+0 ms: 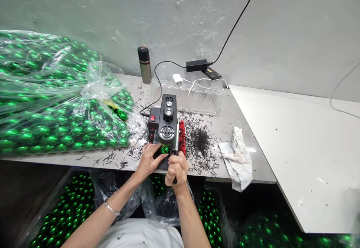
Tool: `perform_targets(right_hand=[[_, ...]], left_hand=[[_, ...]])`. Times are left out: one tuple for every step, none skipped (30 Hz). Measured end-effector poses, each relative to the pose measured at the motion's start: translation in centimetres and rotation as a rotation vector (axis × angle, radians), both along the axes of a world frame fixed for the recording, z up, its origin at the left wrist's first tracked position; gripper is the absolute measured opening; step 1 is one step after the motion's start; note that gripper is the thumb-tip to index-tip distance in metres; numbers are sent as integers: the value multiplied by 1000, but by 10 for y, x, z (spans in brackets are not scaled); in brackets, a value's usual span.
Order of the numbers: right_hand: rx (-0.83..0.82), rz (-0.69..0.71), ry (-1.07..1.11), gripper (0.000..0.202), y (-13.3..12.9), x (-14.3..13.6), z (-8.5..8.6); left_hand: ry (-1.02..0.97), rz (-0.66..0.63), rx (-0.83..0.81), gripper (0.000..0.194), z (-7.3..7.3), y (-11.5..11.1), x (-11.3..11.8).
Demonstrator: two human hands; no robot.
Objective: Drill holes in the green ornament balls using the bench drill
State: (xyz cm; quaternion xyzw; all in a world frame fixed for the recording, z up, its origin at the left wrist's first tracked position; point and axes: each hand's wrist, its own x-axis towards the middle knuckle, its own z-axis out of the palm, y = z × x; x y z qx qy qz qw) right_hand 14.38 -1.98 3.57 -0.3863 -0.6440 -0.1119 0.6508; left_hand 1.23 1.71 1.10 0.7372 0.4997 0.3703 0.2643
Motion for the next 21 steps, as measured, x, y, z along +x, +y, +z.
perform_targets(right_hand=[[-13,3,-43,28,0,1,-1],[-23,1,-85,28,0,2,-2],[-24,-4,-111,27,0,2,-2],[-17,-8,-117,27,0,3,-2],[-8,-14,-97,28,0,3,-1],[3,-20,-56,28,0,2,1],[12,-22,-12,29,0,1,3],[12,-19,18,29,-1,1,6],[8,-13,29,29,-1,0,9],[9,-6,32,29,-1,-1,11],[15,0,32,29,-1,-1,13],[24,3,29,29,-1,-1,15],[32,1,26,29,0,-2,16],[39,-2,22,29,0,-1,16],[41,-4,17,29,0,-1,16],[40,-5,14,29,0,-1,16],[38,-6,10,29,0,-1,16],[36,-7,6,29,0,0,16],[33,-10,2,28,0,0,15],[30,-14,0,28,0,0,15],[26,-18,0,28,-1,0,15]], left_hand=[[-3,3,2,28,-1,0,1],[-8,2,7,29,-2,1,1],[-18,-1,17,29,-3,2,2],[-31,-6,30,29,-4,3,2],[-45,-9,43,29,-5,3,2],[-60,-11,53,29,-6,3,0],[-71,-8,56,30,-7,2,-4],[-78,8,52,32,-8,0,-10],[-77,35,39,35,-9,-3,-18],[-71,68,24,39,-10,-8,-29],[-64,108,11,44,-12,-14,-42],[-57,144,1,50,-13,-21,-55],[-57,173,5,56,-15,-28,-69],[-57,202,12,59,-15,-34,-83],[-56,234,20,61,-16,-39,-94],[-53,262,29,60,-14,-42,-104],[-48,290,40,58,-12,-43,-110],[-41,316,57,55,-8,-42,-113],[-35,334,83,51,-2,-40,-114],[-32,348,119,46,4,-36,-111],[-31,356,162,41,12,-31,-107]])
